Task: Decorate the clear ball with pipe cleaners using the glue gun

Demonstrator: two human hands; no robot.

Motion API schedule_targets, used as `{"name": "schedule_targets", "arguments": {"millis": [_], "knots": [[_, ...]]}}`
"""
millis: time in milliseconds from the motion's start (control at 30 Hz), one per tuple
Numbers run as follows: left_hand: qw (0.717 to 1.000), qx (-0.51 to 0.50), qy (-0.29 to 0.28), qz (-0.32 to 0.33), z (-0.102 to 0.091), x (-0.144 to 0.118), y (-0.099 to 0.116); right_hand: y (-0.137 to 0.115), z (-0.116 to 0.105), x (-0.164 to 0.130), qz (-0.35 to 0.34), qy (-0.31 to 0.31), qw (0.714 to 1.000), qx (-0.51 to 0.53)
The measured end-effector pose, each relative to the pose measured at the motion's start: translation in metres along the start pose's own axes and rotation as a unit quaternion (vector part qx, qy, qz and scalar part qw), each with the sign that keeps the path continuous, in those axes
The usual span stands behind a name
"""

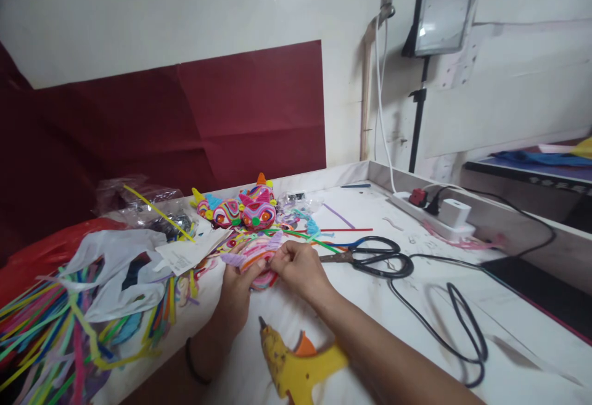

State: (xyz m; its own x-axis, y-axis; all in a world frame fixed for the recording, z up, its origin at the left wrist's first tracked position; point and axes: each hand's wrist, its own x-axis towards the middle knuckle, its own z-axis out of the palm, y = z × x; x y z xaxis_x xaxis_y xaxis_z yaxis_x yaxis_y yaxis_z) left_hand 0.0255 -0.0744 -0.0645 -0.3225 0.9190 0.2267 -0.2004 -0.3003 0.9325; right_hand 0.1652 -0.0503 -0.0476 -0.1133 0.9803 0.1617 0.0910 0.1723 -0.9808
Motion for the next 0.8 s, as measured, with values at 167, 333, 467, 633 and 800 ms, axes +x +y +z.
{"name": "schedule_targets", "arguments": {"millis": [167,333,467,633,800], "knots": [[0.999,0.020,0.011,0.023,-0.002,0.003,-0.003,-0.005,0.000,0.000,0.042,-0.009,0.999,0.019],[0.999,0.032,0.016,0.018,-0.002,0.004,-0.004,-0.011,-0.001,-0.001,0.077,-0.016,0.996,0.043],[0.998,0.056,0.034,0.003,0.000,0.003,-0.002,-0.008,0.001,0.001,0.095,-0.008,0.994,0.059],[0.998,0.045,0.043,-0.025,0.003,0.001,0.002,-0.005,0.003,0.004,0.098,-0.007,0.992,0.076],[0.998,0.044,0.042,-0.012,0.002,-0.001,0.004,-0.014,-0.002,0.001,0.083,-0.015,0.993,0.088]]}}
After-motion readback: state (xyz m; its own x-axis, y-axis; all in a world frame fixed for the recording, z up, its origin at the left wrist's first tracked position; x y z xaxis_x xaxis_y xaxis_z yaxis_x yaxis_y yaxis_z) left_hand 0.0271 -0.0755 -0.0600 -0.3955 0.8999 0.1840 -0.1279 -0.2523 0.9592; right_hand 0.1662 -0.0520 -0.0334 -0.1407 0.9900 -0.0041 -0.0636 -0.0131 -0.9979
